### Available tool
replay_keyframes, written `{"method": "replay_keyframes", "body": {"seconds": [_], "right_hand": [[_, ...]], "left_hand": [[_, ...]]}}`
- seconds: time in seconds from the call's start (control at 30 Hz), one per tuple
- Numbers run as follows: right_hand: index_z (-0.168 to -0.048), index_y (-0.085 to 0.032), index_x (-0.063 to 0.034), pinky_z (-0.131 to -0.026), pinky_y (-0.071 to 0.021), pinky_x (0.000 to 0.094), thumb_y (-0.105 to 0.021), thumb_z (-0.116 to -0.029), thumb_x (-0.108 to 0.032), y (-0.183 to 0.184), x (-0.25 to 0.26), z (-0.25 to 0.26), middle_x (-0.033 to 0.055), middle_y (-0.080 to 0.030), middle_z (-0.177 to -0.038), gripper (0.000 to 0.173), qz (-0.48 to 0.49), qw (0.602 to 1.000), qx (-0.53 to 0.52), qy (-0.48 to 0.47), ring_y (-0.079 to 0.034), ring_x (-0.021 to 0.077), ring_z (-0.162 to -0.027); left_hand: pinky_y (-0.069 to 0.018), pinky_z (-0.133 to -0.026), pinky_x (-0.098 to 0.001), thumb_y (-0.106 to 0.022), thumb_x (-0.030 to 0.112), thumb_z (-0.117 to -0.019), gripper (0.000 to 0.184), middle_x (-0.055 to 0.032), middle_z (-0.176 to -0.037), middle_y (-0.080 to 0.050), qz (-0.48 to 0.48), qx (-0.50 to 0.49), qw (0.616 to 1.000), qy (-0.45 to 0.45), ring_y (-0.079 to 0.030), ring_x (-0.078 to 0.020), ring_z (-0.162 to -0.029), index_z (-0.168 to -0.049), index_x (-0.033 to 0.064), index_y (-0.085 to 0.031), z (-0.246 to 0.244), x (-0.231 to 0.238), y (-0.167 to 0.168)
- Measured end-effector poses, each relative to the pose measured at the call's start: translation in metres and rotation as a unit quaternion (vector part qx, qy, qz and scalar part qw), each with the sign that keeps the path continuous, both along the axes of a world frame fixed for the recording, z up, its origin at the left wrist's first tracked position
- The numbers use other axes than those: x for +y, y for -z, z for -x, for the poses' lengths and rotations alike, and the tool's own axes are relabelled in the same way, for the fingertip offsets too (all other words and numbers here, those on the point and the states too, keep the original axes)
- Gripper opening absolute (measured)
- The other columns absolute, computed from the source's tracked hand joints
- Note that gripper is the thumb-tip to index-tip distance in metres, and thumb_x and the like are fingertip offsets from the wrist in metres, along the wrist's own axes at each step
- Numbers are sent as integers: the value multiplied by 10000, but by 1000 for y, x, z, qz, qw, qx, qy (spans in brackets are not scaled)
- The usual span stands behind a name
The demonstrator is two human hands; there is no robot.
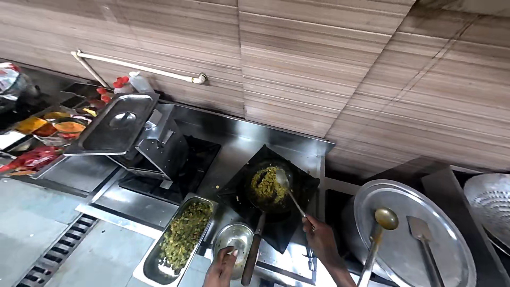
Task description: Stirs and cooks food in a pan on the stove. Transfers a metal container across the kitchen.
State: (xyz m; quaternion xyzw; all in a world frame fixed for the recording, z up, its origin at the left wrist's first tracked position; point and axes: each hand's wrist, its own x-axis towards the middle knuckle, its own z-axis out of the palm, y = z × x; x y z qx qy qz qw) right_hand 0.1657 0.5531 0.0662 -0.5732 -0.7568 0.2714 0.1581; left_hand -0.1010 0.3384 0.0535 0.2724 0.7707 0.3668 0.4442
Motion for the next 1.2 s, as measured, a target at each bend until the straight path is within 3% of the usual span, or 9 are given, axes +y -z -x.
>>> {"method": "replay_keyframes", "body": {"seconds": [0.2,0.37,0.5,0.67,0.87,1.0,1.03,1.1,1.2], "right_hand": [[-1287,-709,-164,-915,-570,478,-440,-1072,-362,-6,4,47,81,-753,-1027,397,75,988,-57,-119,-719,248,-977],[-1346,-673,-127,-1017,-525,525,-422,-1084,-284,2,20,47,146,-719,-1221,395,82,983,-136,-88,-682,323,-1154],[-1293,-705,-129,-958,-556,478,-456,-1078,-317,11,41,47,105,-752,-1093,379,83,994,-61,-41,-718,261,-1025],[-1223,-721,-143,-878,-584,414,-476,-1063,-364,18,38,57,40,-746,-961,367,148,984,-8,-96,-717,176,-888],[-1182,-739,-103,-758,-586,346,-549,-1044,-281,11,20,34,-17,-730,-831,294,147,980,134,-25,-683,105,-748],[-1197,-738,-82,-499,-468,277,-583,-1048,-270,19,20,19,-11,-723,-787,286,189,955,227,17,-557,87,-532],[-1185,-740,-79,-506,-478,276,-575,-1049,-268,18,18,17,-12,-720,-779,284,181,958,222,10,-563,86,-535],[-1187,-736,-99,-665,-566,310,-549,-1057,-276,12,16,17,-15,-729,-809,289,152,978,139,-10,-657,98,-668],[-1273,-718,-134,-864,-584,449,-485,-1068,-298,9,18,24,76,-757,-982,351,52,998,-22,-27,-726,224,-905]], "left_hand": [[-555,-968,-458,-535,434,-1044,519,-152,-1229,-683,-28,2,999,-30,-684,-228,-1080,-1363,28,-594,-4,9,-10],[-549,-972,-472,-528,418,-1042,534,-183,-1222,-683,-41,-15,998,-51,-683,-262,-1092,-1369,-2,-575,-13,4,-10],[-562,-946,-469,-472,381,-1072,498,-181,-1202,-689,-61,-14,994,-89,-693,-257,-1069,-1366,-9,-572,-12,-5,-9],[-557,-923,-482,-422,397,-1082,512,-178,-1178,-682,-62,-6,991,-119,-679,-258,-1064,-1358,-6,-576,-5,-6,-11],[-558,-929,-462,-373,398,-1096,526,-166,-1222,-676,-86,0,981,-172,-673,-256,-1097,-1379,-3,-561,7,-5,-20],[-562,-915,-436,-284,431,-1100,584,-159,-1195,-678,-135,-8,968,-209,-675,-247,-1080,-1386,-6,-544,18,0,-23],[-564,-914,-425,-266,437,-1101,594,-157,-1189,-680,-146,-5,966,-214,-678,-242,-1072,-1385,-5,-545,20,1,-25],[-573,-908,-416,-242,444,-1098,609,-156,-1174,-688,-163,5,962,-218,-690,-241,-1053,-1368,-5,-553,24,2,-26],[-575,-894,-403,-260,431,-1099,589,-147,-1163,-689,-173,4,961,-217,-690,-233,-1039,-1362,-6,-554,25,5,-30]]}}
